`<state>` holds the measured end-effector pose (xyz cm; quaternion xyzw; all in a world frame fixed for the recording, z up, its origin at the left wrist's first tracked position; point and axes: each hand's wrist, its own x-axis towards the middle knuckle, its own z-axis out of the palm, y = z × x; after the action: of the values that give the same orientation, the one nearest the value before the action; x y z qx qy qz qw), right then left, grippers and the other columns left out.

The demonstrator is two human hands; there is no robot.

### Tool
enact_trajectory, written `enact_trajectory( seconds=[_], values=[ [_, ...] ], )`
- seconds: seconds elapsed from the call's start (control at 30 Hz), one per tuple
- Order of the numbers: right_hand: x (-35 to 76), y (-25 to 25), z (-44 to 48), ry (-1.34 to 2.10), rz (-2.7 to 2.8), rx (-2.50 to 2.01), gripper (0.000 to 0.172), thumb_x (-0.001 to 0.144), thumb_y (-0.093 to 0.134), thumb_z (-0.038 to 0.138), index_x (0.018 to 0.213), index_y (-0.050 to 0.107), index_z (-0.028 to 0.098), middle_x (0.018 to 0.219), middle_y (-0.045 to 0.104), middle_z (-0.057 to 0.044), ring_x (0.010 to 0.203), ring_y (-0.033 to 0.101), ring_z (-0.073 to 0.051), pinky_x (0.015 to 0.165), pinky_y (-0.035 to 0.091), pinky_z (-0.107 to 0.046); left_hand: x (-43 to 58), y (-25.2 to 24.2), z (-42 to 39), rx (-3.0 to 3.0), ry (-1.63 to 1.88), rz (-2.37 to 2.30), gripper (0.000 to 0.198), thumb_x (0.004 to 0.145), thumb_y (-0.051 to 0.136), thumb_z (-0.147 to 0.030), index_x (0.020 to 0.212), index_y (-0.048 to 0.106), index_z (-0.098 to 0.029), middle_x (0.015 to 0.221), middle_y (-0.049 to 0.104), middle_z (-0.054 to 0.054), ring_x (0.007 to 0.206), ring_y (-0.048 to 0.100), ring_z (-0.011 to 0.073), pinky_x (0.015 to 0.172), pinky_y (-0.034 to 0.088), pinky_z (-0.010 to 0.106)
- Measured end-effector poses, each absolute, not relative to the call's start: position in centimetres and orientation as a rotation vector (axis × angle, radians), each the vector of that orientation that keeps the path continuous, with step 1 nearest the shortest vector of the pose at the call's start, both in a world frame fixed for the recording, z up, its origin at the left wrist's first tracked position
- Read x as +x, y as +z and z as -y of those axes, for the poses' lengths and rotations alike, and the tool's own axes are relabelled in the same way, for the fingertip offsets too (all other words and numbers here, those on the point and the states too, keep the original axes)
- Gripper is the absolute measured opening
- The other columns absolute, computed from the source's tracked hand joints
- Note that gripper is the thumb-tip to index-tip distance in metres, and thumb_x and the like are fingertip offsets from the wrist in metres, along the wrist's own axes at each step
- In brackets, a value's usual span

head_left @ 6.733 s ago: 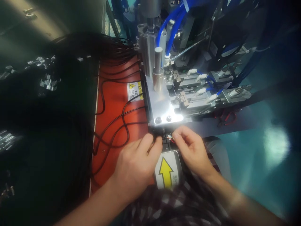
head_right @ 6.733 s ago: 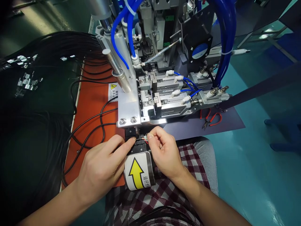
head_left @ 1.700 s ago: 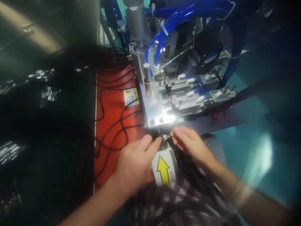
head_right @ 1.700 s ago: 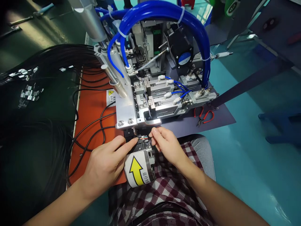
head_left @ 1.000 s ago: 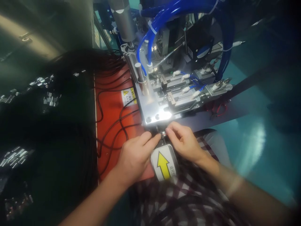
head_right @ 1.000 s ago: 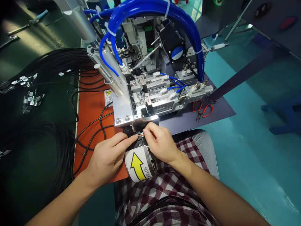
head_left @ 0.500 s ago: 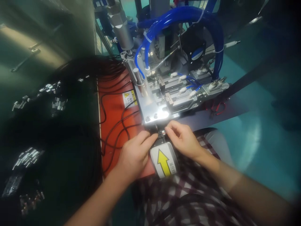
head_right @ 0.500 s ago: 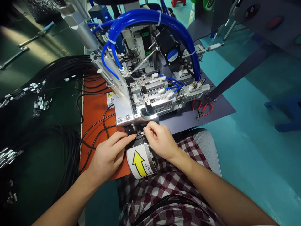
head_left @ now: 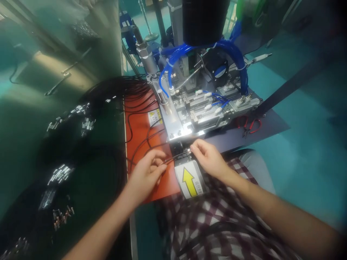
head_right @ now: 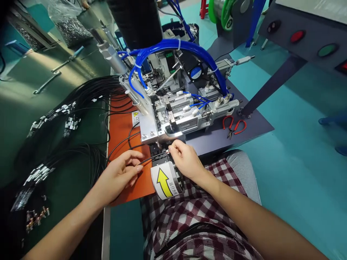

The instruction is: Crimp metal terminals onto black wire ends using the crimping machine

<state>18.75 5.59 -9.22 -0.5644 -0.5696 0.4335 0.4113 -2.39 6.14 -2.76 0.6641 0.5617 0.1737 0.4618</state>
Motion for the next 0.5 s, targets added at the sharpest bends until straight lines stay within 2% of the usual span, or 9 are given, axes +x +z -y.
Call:
enact_trajectory(
  seconds=[0.1, 0.17, 0.23, 0.27, 0.4, 0.5],
  values=[
    [18.8, -9.4, -5.6, 1.108, 1.428, -1.41, 0.026, 0.092, 0.044, 0.032, 0.069, 0.04, 0.022, 0.061, 0.038, 0.005, 0.059, 0.039, -0.012, 0.058, 0.031, -0.026, -3.2, -2.0, -5.4, 1.359, 0.376, -1.387, 0.017, 0.089, 0.05, -0.03, 0.098, 0.054, -0.017, 0.058, 0.045, -0.007, 0.037, 0.038, 0.0057, 0.037, 0.031, 0.017],
    [18.8, -9.4, -5.6, 1.116, 1.429, -1.4, 0.026, 0.092, 0.044, 0.032, 0.069, 0.04, 0.022, 0.062, 0.038, 0.005, 0.059, 0.039, -0.012, 0.058, 0.031, -0.026, -3.5, -2.0, -5.2, 1.554, 0.501, -1.455, 0.015, 0.088, 0.052, -0.03, 0.092, 0.057, -0.017, 0.062, 0.052, -0.004, 0.045, 0.047, 0.008, 0.042, 0.037, 0.019],
    [18.8, -9.5, -5.7, 1.117, 1.43, -1.393, 0.025, 0.092, 0.045, 0.032, 0.07, 0.04, 0.022, 0.062, 0.038, 0.005, 0.059, 0.038, -0.012, 0.058, 0.031, -0.026, -3.8, -2.5, -5.3, 1.969, 0.593, -1.472, 0.014, 0.089, 0.051, -0.026, 0.089, 0.062, -0.017, 0.075, 0.062, 0.002, 0.064, 0.06, 0.0126, 0.057, 0.047, 0.022],
    [18.8, -9.5, -5.7, 1.117, 1.43, -1.39, 0.025, 0.092, 0.045, 0.032, 0.07, 0.04, 0.022, 0.063, 0.038, 0.005, 0.059, 0.038, -0.012, 0.058, 0.031, -0.027, -4.0, -2.8, -5.4, 2.208, 0.572, -1.443, 0.017, 0.09, 0.048, -0.022, 0.09, 0.064, -0.017, 0.082, 0.065, 0.004, 0.072, 0.062, 0.0141, 0.063, 0.049, 0.023],
    [18.8, -9.7, -5.7, 1.127, 1.417, -1.377, 0.026, 0.093, 0.044, 0.032, 0.069, 0.039, 0.022, 0.064, 0.038, 0.005, 0.059, 0.038, -0.012, 0.058, 0.031, -0.027, -4.8, -4.4, -6.3, 2.896, 0.311, -1.304, 0.029, 0.09, 0.039, -0.008, 0.099, 0.065, -0.016, 0.085, 0.067, 0.005, 0.063, 0.059, 0.0122, 0.051, 0.041, 0.02],
    [18.8, -10.0, -5.7, 1.148, 1.399, -1.36, 0.026, 0.093, 0.045, 0.033, 0.07, 0.04, 0.022, 0.065, 0.039, 0.005, 0.059, 0.038, -0.012, 0.058, 0.032, -0.027, -5.0, -5.6, -6.3, 3.022, 0.38, -1.31, 0.03, 0.088, 0.039, -0.004, 0.1, 0.064, -0.013, 0.091, 0.067, 0.008, 0.068, 0.06, 0.015, 0.057, 0.045, 0.023]
  ],
)
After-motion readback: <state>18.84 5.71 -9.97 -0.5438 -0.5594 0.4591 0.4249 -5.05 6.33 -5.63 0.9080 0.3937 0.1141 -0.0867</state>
